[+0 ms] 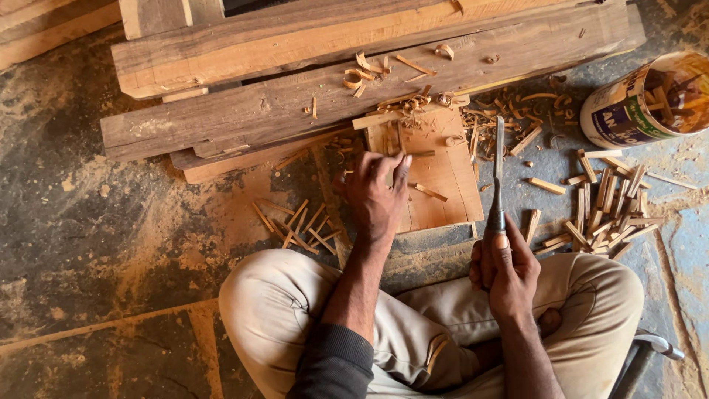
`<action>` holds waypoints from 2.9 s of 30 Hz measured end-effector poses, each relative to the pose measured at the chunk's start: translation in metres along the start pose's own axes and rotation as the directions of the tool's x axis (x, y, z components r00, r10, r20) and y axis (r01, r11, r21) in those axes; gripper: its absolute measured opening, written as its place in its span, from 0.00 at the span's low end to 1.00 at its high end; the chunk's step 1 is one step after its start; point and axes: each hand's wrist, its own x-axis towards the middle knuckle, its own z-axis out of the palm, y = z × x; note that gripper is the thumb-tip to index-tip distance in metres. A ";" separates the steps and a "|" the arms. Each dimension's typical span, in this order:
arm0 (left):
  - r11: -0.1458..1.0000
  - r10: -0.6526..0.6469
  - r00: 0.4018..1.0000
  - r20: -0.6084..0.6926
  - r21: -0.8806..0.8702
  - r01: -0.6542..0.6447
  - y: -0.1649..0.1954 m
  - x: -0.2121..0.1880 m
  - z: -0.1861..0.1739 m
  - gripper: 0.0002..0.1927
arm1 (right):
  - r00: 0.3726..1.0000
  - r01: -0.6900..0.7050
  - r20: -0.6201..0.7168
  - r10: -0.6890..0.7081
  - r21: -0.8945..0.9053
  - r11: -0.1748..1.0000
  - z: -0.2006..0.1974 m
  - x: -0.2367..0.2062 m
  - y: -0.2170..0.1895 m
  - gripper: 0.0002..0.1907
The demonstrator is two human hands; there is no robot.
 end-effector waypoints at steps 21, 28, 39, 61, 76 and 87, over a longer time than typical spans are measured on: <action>0.983 -0.085 0.965 0.250 0.182 0.040 0.003 0.009 -0.015 0.20 | 0.998 -0.005 0.063 0.009 -0.059 0.998 0.006 -0.006 -0.020 0.30; 0.991 -0.070 0.942 0.327 0.131 0.028 -0.001 0.014 -0.019 0.24 | 0.993 0.116 0.086 -0.079 -0.795 0.595 -0.001 -0.027 -0.049 0.29; 0.994 -0.032 0.944 0.329 0.108 -0.004 -0.006 0.012 -0.014 0.41 | 0.927 0.364 0.291 -0.236 -0.848 0.385 0.037 -0.040 -0.085 0.24; 0.964 -0.090 0.994 0.054 -0.245 0.101 0.000 -0.010 0.012 0.19 | 0.947 0.263 0.202 -0.250 -0.934 0.241 0.073 -0.044 -0.063 0.23; 0.874 -0.234 0.967 0.101 -0.413 0.255 0.006 -0.001 0.000 0.32 | 0.951 0.272 0.214 -0.224 -0.923 0.273 0.088 -0.039 -0.077 0.23; 0.943 -0.089 0.996 0.024 -0.320 0.092 -0.007 -0.012 0.015 0.22 | 0.949 0.281 0.230 -0.213 -0.926 0.251 0.085 -0.039 -0.072 0.24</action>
